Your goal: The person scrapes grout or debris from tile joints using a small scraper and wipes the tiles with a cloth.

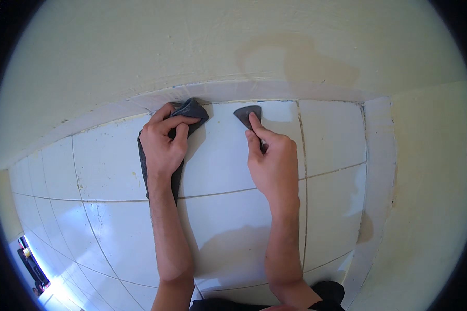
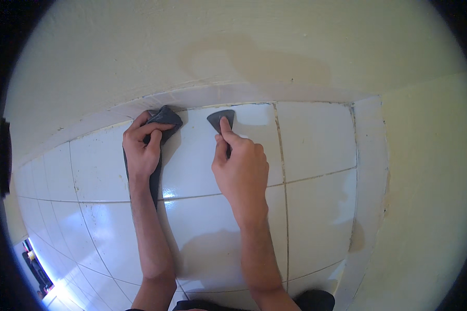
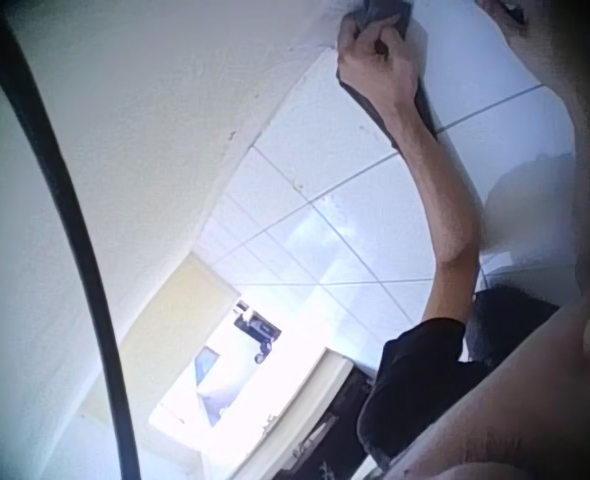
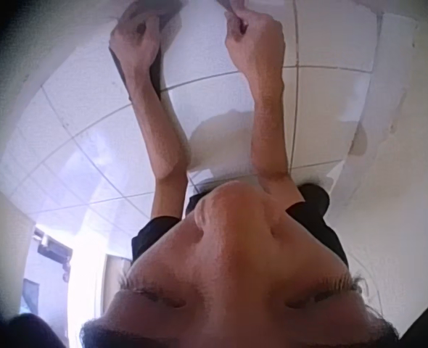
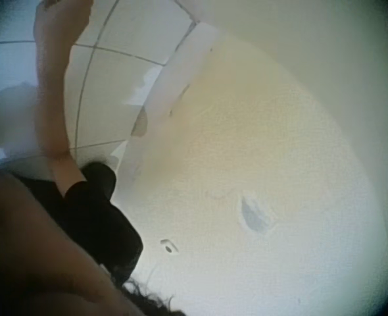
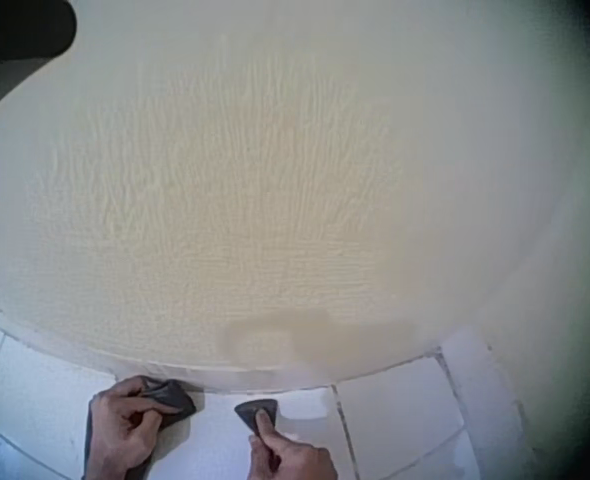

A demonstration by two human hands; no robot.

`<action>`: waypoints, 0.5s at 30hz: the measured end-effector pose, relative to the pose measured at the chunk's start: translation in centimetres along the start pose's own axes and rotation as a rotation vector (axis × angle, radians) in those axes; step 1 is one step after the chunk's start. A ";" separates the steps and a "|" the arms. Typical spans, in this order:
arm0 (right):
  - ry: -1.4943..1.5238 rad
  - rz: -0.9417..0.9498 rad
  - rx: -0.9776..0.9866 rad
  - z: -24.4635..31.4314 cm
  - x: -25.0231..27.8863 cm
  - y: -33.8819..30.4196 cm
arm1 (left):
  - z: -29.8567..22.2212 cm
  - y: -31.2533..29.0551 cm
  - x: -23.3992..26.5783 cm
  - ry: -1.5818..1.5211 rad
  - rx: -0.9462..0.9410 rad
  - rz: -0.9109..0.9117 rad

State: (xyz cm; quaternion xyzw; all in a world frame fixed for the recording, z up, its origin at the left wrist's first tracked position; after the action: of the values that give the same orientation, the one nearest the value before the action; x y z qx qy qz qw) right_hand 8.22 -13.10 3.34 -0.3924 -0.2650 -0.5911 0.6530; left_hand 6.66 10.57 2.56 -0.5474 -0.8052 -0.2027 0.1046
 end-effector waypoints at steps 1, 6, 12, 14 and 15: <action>0.002 -0.001 0.003 0.0 0.0 0.0 | 0.0 0.1 0.1 0.002 -0.002 -0.002; 0.005 -0.067 -0.010 0.1 -0.5 0.1 | -0.2 0.1 -0.1 -0.027 -0.037 -0.002; -0.034 0.012 -0.068 -0.1 -0.6 0.4 | 0.0 0.2 0.0 -0.003 0.004 0.015; -0.018 -0.006 -0.029 0.0 -0.4 0.2 | -0.1 0.1 -0.1 -0.011 -0.011 0.011; -0.011 -0.013 -0.007 0.1 -0.3 0.2 | -0.3 0.1 -0.1 -0.018 -0.025 0.004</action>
State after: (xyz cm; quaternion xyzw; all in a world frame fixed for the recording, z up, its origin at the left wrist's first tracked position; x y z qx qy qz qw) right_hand 8.36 -12.82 3.17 -0.3962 -0.2689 -0.5942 0.6462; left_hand 6.77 10.37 2.78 -0.5520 -0.8024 -0.2077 0.0911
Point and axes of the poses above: each hand's wrist, its own y-axis towards the middle knuckle, its own x-axis out of the back of the hand, z = x × y, the point moved 9 cm from there along y, towards the middle knuckle, and after that the axes turned 14 degrees about -y, right-handed, at the moved point
